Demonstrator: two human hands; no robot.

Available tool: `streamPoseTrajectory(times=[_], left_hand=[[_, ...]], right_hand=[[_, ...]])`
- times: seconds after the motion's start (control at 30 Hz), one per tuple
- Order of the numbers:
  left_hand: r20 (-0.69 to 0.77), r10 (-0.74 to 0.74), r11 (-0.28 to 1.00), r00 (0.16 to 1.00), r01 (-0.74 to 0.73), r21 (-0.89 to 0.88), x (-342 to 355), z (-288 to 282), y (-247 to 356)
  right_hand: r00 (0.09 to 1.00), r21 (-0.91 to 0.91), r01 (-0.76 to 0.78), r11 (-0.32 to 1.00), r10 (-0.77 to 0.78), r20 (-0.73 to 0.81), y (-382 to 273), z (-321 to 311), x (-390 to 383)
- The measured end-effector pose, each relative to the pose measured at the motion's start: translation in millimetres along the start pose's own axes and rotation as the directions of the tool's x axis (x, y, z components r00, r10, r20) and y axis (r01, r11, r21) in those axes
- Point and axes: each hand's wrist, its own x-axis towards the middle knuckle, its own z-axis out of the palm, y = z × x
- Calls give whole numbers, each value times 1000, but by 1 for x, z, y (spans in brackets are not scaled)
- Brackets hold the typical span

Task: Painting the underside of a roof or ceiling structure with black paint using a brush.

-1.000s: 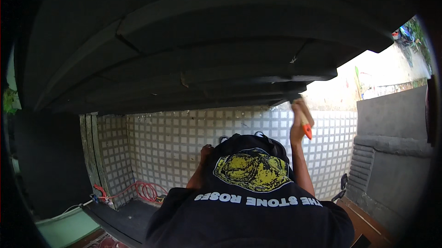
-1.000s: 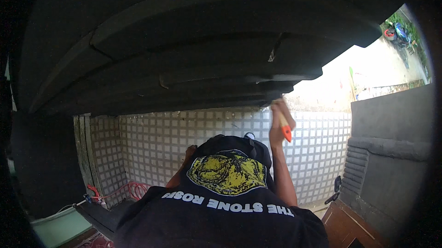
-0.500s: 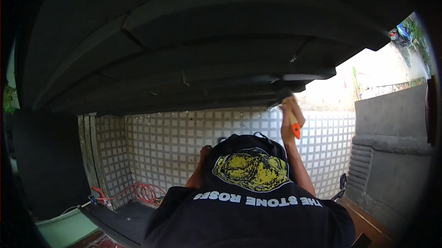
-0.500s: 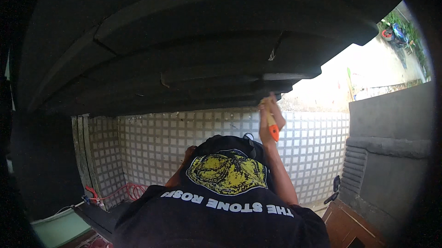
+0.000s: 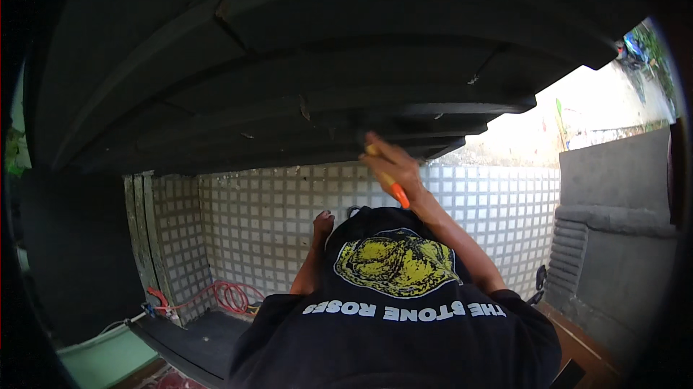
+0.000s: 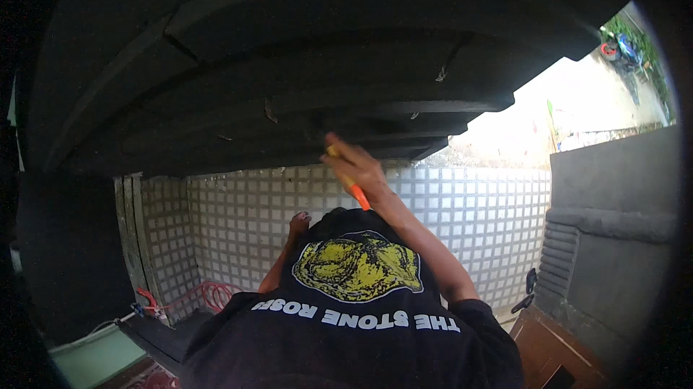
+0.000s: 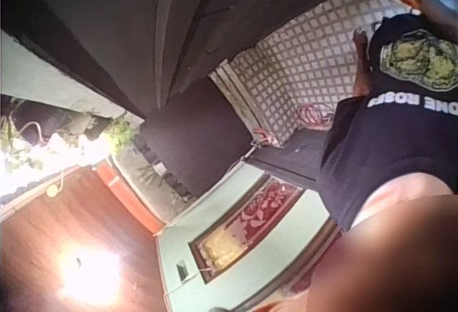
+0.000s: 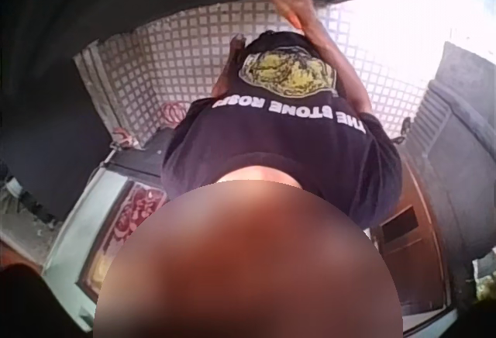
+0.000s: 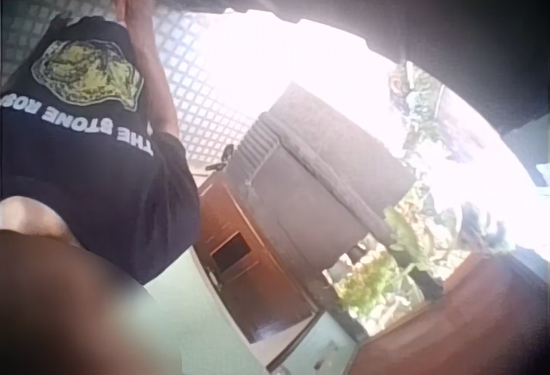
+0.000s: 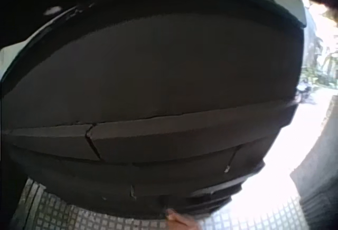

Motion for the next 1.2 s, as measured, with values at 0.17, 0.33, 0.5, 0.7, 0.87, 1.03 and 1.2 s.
streamPoseTrajectory(times=[0.17,0.33,0.5,0.7,0.87,1.03,1.2], left_hand=[[128,224,910,966,-254,327,-16,-7,-54],[59,-75,997,995,74,12,-47,4,-93],[89,-183,954,979,199,-223,-71,9,-100],[46,-50,976,998,59,-208,-71,10,-139],[-10,64,992,998,-63,114,-57,-9,-132],[30,-180,982,983,181,-57,-35,-31,-88],[85,-22,994,996,12,111,-30,-26,-135]], right_hand=[[983,-64,90,994,-78,168,35,-12,-2],[954,-200,-262,944,222,-201,63,-80,-33],[759,-178,-462,869,283,-586,70,-99,-44],[965,-305,-165,938,90,-247,-1,32,-11],[998,-42,-65,997,66,17,-45,76,6],[989,-63,45,997,-35,144,-15,44,-2],[954,-292,-217,932,138,-267,5,-3,-29]])
